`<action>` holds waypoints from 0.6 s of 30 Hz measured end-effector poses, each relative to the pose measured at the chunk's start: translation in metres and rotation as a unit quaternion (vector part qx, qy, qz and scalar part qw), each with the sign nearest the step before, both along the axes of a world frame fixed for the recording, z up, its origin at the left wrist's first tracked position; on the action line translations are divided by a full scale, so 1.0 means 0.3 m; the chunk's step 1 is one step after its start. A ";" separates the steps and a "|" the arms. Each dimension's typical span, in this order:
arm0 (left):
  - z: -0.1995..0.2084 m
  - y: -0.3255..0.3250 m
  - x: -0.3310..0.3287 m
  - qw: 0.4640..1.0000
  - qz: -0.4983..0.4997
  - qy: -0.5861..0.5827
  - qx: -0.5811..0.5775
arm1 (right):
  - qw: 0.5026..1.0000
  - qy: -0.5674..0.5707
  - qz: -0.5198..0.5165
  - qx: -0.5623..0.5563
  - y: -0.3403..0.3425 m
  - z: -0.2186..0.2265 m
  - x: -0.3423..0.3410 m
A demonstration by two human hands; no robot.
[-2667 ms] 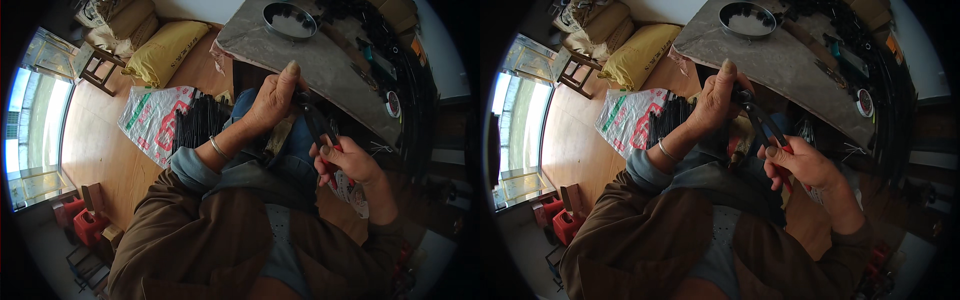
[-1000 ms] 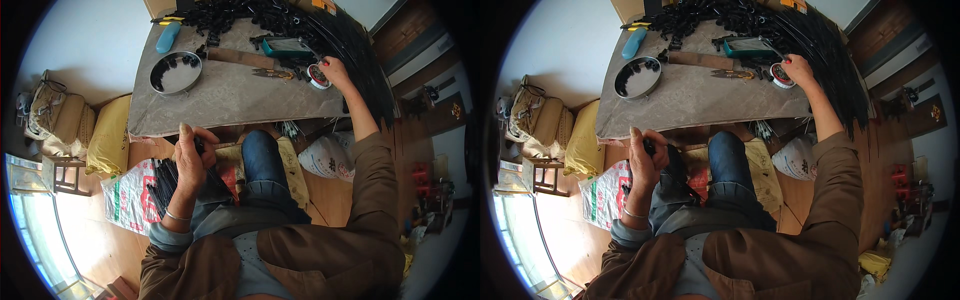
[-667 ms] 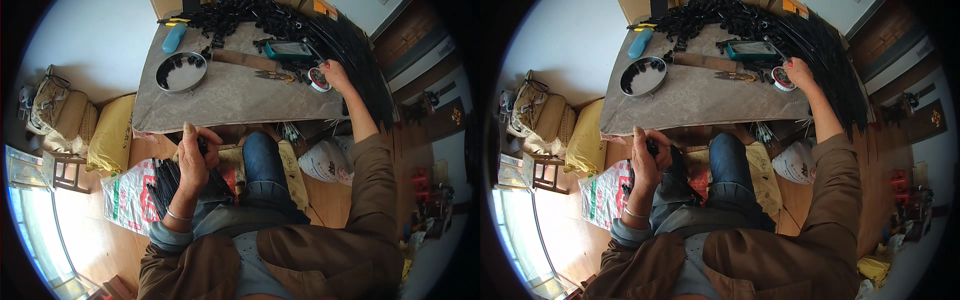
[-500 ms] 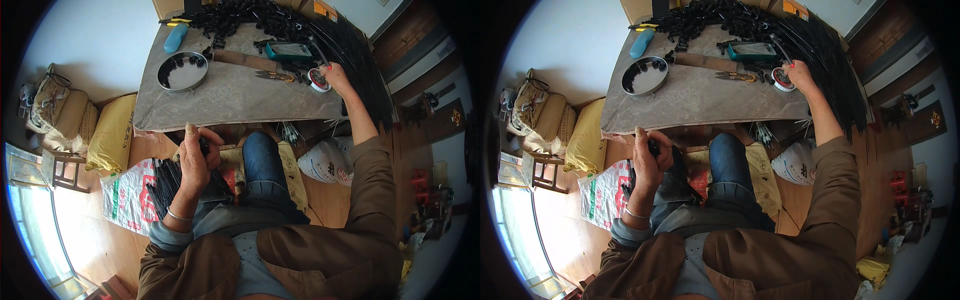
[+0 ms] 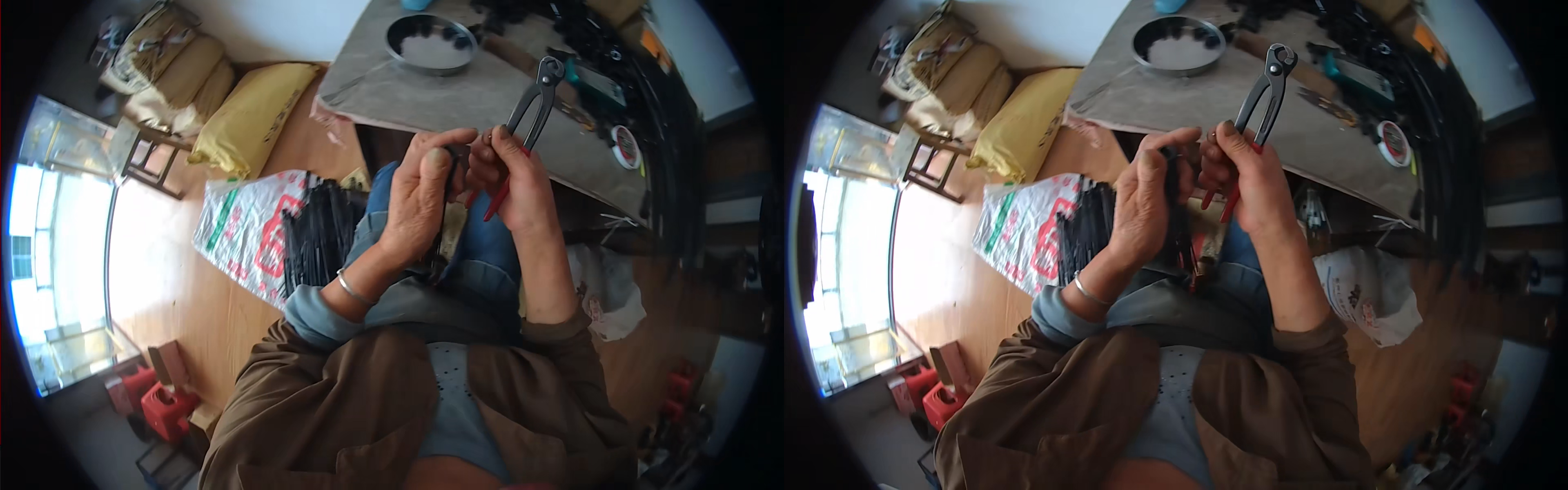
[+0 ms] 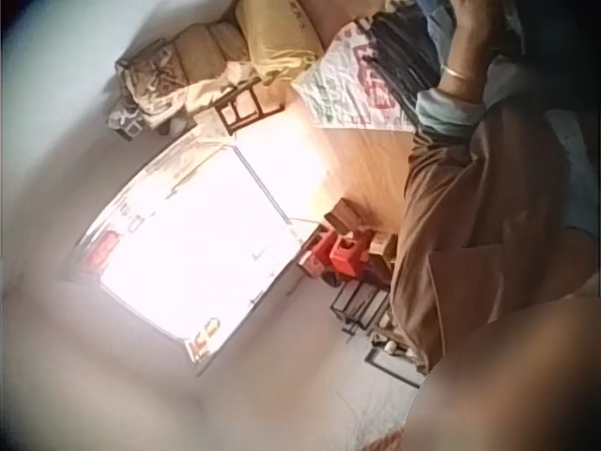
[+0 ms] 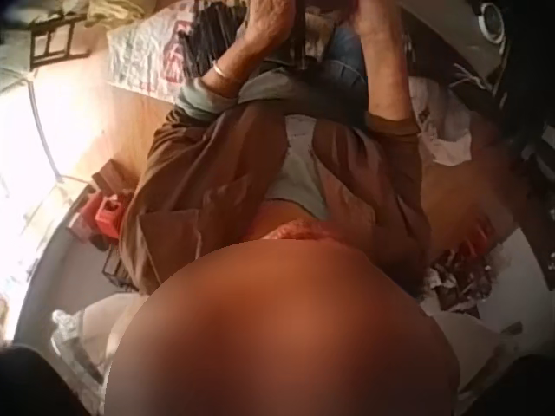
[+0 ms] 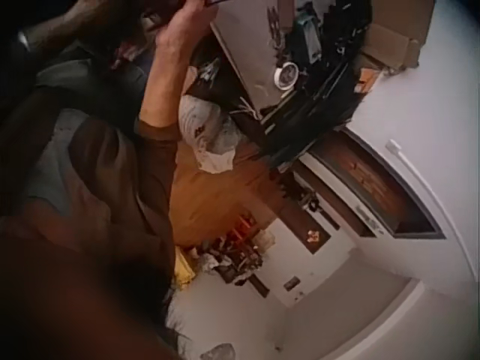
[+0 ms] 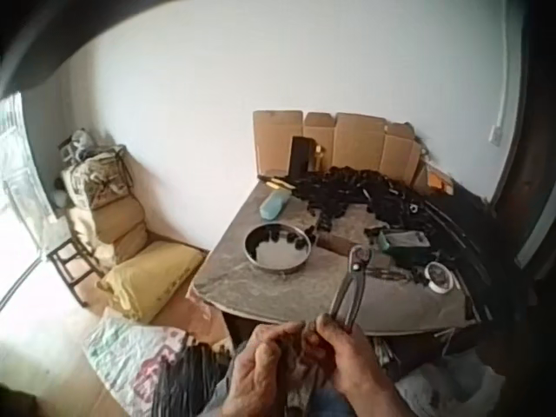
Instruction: Assembling umbrella ribs and components by inserting them into plastic fittings and using pliers to secure parts.
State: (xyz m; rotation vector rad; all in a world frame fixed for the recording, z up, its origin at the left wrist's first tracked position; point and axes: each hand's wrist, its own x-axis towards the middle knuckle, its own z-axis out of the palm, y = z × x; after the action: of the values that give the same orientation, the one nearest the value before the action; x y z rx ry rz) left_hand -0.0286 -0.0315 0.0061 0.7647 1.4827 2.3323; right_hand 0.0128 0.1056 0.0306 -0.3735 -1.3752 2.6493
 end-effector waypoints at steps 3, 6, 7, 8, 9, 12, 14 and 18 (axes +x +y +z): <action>-0.019 -0.048 -0.005 0.999 0.045 -0.001 -0.001 | 0.989 -0.053 -0.086 0.105 -0.122 0.010 -0.030; -0.032 -0.069 0.014 0.998 0.059 -0.017 0.028 | 0.980 -0.049 -0.085 0.171 -0.148 -0.015 -0.057; -0.035 -0.072 0.019 0.997 0.066 -0.009 0.028 | 0.972 -0.052 -0.078 0.213 -0.152 -0.019 -0.063; -0.035 -0.079 0.022 0.997 0.066 -0.003 0.032 | 0.955 -0.030 -0.131 0.265 -0.166 -0.037 -0.081; -0.034 -0.085 0.025 0.997 0.066 -0.005 0.036 | 0.954 -0.032 -0.131 0.270 -0.180 -0.034 -0.088; -0.028 -0.100 0.027 0.997 0.056 -0.036 0.028 | 0.902 0.014 -0.191 0.388 -0.215 -0.026 -0.101; -0.027 -0.113 0.022 0.997 0.070 -0.035 0.013 | 0.841 0.048 -0.204 0.500 -0.236 -0.023 -0.100; -0.032 -0.142 -0.004 0.993 0.052 -0.100 0.020 | 0.856 0.060 -0.153 0.490 -0.251 0.003 -0.099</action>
State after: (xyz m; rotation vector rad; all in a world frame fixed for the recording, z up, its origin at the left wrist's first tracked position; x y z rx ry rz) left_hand -0.0298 -0.0742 -0.0036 0.4564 1.4236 2.4384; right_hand -0.0169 0.0304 0.0313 -0.2416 -2.1407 1.4093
